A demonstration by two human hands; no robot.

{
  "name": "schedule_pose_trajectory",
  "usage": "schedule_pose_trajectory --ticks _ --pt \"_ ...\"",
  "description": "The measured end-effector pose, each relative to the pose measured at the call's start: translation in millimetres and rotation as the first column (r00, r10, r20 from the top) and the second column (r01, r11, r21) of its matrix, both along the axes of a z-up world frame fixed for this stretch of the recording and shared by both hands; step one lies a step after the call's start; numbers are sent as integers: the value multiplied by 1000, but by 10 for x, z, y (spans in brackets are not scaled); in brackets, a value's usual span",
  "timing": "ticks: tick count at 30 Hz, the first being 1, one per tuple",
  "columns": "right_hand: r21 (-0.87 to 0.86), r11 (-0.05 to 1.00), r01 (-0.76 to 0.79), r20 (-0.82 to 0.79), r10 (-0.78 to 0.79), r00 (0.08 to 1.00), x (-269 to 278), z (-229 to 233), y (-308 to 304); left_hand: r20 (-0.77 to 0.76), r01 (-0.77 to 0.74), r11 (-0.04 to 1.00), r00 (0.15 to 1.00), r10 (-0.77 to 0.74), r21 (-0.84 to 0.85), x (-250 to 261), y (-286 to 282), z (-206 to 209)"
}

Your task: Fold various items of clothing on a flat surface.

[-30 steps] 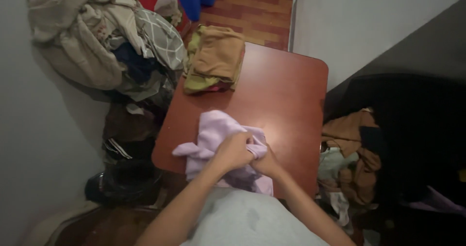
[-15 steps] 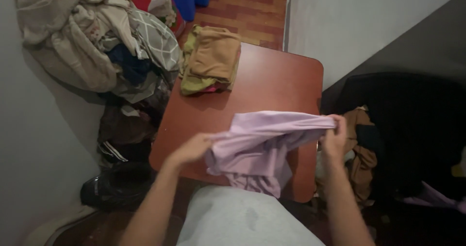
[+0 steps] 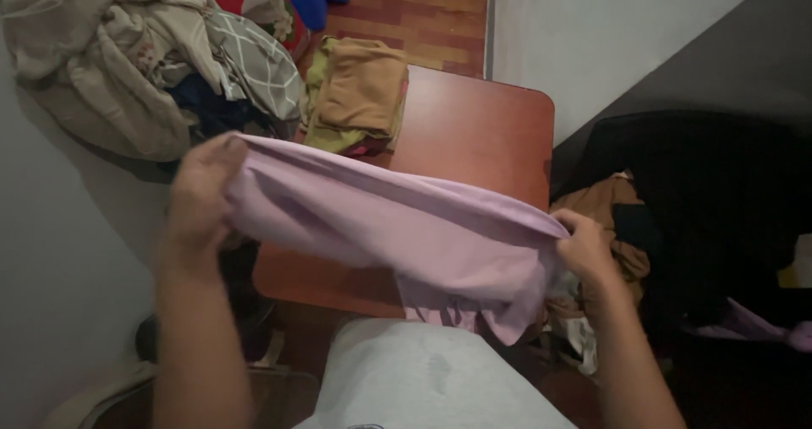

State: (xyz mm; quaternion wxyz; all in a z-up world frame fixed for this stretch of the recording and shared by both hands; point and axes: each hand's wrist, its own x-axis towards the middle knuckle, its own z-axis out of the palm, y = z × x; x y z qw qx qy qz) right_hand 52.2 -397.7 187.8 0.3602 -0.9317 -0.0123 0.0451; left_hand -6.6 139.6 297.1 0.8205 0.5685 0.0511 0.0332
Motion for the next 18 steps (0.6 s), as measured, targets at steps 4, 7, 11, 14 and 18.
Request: schedule_pose_trajectory --ticks 4,7,11,14,18 --pt "83 981 174 200 -188 962 135 -791 -530 39 -60 997 998 59 41 -43 270 -177" --pt "110 896 430 271 -443 854 346 -1430 -1212 47 -161 984 986 158 71 -124 308 -60" --pt "485 696 529 -1 -604 797 313 -869 -1126 -135 100 855 990 -36 509 -143 585 -504" --pt "517 686 511 -214 -475 854 30 -137 -967 -344 392 597 918 -200 700 -201 736 -895" --pt "283 857 430 -508 -246 825 -195 675 -792 -477 406 605 878 -49 685 -316 1057 -947"
